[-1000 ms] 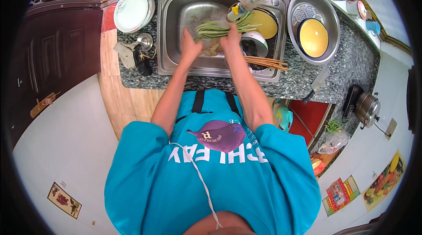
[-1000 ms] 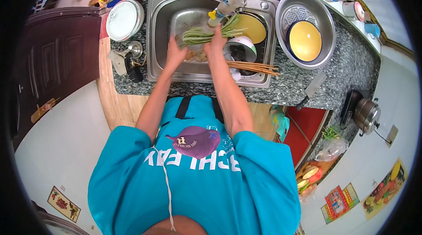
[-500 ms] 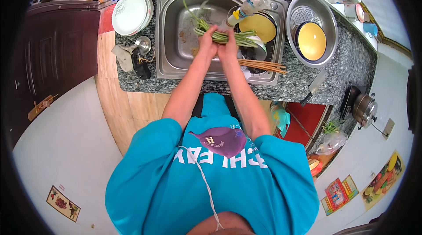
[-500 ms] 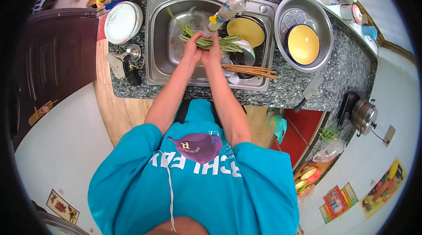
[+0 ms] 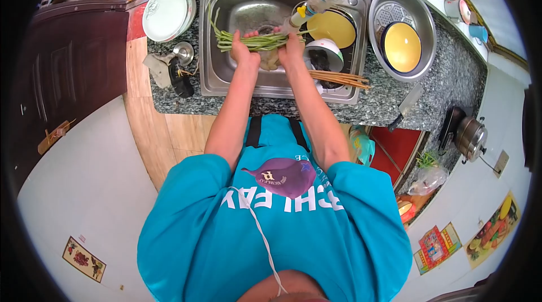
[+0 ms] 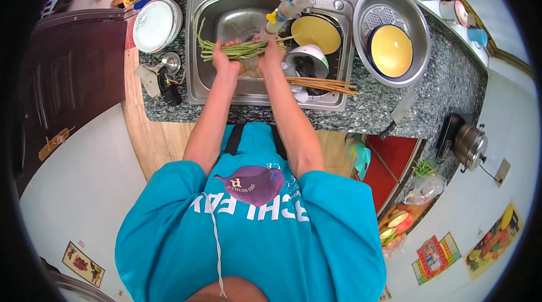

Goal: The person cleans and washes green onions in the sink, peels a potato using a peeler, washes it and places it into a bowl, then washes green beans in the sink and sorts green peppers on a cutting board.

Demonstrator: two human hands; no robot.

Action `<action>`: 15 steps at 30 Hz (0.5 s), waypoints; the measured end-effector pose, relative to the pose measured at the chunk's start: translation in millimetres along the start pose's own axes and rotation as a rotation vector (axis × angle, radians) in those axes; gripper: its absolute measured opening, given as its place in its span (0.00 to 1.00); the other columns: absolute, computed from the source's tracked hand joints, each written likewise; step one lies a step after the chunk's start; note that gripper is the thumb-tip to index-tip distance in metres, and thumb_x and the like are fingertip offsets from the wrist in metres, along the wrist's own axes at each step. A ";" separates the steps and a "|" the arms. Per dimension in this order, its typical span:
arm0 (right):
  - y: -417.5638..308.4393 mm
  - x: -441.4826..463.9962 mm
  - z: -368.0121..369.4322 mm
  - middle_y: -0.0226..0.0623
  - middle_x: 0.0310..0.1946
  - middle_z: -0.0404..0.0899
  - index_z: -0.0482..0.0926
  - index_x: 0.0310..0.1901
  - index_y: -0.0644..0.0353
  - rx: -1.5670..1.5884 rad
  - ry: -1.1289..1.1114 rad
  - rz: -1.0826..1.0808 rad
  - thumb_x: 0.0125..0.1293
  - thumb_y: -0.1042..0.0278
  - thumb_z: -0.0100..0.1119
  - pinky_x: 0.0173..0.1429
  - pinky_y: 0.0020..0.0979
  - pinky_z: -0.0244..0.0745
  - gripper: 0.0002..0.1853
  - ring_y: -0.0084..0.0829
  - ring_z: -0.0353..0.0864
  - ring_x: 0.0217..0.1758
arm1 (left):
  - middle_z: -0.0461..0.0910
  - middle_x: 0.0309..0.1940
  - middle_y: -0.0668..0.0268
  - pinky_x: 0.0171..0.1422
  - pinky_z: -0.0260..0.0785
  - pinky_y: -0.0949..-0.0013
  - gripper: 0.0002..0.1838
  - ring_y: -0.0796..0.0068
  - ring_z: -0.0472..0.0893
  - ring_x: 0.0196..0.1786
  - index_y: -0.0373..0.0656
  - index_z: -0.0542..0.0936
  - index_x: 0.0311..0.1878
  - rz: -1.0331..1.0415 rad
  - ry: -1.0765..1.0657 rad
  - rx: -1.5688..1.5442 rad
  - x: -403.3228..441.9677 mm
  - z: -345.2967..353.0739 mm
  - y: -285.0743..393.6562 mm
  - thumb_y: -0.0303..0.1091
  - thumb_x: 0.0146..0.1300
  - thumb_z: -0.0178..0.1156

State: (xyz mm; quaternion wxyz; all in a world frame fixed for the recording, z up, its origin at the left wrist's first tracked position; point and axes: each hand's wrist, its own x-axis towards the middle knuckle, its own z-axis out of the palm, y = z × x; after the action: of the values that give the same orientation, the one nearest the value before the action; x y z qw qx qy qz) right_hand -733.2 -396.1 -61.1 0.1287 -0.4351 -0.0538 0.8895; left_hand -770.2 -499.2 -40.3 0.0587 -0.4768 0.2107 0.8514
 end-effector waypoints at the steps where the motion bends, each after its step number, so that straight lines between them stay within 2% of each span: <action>1: 2.6 -7.0 5.8 0.42 0.34 0.79 0.74 0.47 0.66 -0.164 -0.021 -0.059 0.68 0.77 0.54 0.48 0.38 0.83 0.08 0.36 0.81 0.36 | 0.71 0.24 0.63 0.31 0.75 0.61 0.11 0.68 0.76 0.27 0.36 0.68 0.34 0.075 0.029 0.013 1.4 -0.1 2.8 0.32 0.69 0.56; 3: 11.8 -20.2 10.9 0.42 0.30 0.79 0.74 0.46 0.68 -0.421 -0.092 -0.230 0.68 0.78 0.52 0.44 0.35 0.83 0.07 0.34 0.82 0.33 | 0.68 0.20 0.64 0.23 0.68 0.62 0.11 0.71 0.70 0.19 0.38 0.67 0.29 0.177 0.092 0.089 -10.9 5.9 7.6 0.27 0.65 0.59; 4: 9.3 -24.0 10.3 0.42 0.30 0.79 0.74 0.46 0.68 -0.424 -0.092 -0.226 0.68 0.78 0.52 0.44 0.35 0.83 0.07 0.34 0.82 0.33 | 0.68 0.20 0.64 0.23 0.68 0.62 0.11 0.71 0.70 0.19 0.38 0.67 0.29 0.178 0.095 0.086 -9.5 3.4 11.0 0.27 0.65 0.59; 6: -3.9 -29.6 6.3 0.45 0.33 0.83 0.75 0.49 0.67 -0.932 -0.224 -0.180 0.68 0.79 0.51 0.41 0.31 0.83 0.10 0.35 0.85 0.36 | 0.67 0.19 0.67 0.23 0.67 0.62 0.11 0.73 0.68 0.19 0.38 0.69 0.27 0.180 0.081 0.400 -7.7 -2.2 22.7 0.26 0.63 0.59; 7: -9.6 -27.3 0.2 0.50 0.36 0.85 0.76 0.50 0.66 -1.097 -0.223 -0.153 0.66 0.73 0.56 0.43 0.35 0.81 0.12 0.41 0.86 0.39 | 0.67 0.18 0.66 0.22 0.67 0.63 0.11 0.73 0.69 0.18 0.38 0.69 0.26 0.195 0.082 0.476 -9.0 -2.5 25.8 0.24 0.61 0.60; 8: -16.8 -25.5 -6.9 0.50 0.36 0.85 0.76 0.50 0.66 -1.097 -0.228 -0.151 0.66 0.73 0.56 0.43 0.35 0.81 0.12 0.41 0.86 0.39 | 0.67 0.18 0.66 0.22 0.67 0.63 0.11 0.73 0.69 0.18 0.38 0.69 0.26 0.199 0.082 0.473 -9.8 -1.8 25.1 0.24 0.61 0.60; 10: -33.9 -54.3 5.0 0.54 0.35 0.85 0.78 0.49 0.65 -1.656 -0.192 -0.591 0.63 0.66 0.58 0.44 0.39 0.78 0.16 0.48 0.86 0.37 | 0.69 0.18 0.65 0.23 0.69 0.62 0.10 0.71 0.72 0.19 0.38 0.70 0.27 0.195 -0.068 0.690 -12.9 -2.7 17.4 0.23 0.61 0.61; 11: -36.6 -52.3 0.3 0.56 0.35 0.84 0.78 0.51 0.66 -1.672 -0.213 -0.737 0.62 0.61 0.61 0.46 0.43 0.76 0.20 0.54 0.84 0.41 | 0.72 0.18 0.63 0.21 0.71 0.63 0.06 0.70 0.75 0.18 0.36 0.73 0.31 0.217 -0.125 0.697 -9.9 -5.2 11.9 0.23 0.60 0.61; 14: -61.9 -73.0 11.9 0.54 0.35 0.84 0.79 0.49 0.67 -1.773 -0.150 -0.680 0.61 0.60 0.63 0.45 0.41 0.77 0.20 0.50 0.85 0.42 | 0.72 0.18 0.63 0.21 0.71 0.63 0.06 0.71 0.74 0.18 0.37 0.73 0.33 0.145 -0.099 0.604 -9.7 -2.1 -0.7 0.24 0.61 0.61; 15: -69.2 -73.2 10.1 0.53 0.35 0.84 0.80 0.48 0.66 -1.679 -0.141 -0.642 0.62 0.59 0.64 0.45 0.41 0.77 0.20 0.48 0.86 0.42 | 0.71 0.19 0.64 0.22 0.71 0.62 0.07 0.71 0.73 0.18 0.38 0.72 0.32 0.140 -0.094 0.591 -7.7 -1.0 -2.3 0.25 0.64 0.61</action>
State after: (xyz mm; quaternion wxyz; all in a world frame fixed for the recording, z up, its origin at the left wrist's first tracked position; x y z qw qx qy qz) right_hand -685.5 -349.6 15.1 0.0073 -0.2943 -0.8124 0.5033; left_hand -764.6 -496.7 -35.0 0.1460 -0.3834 0.4786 0.7763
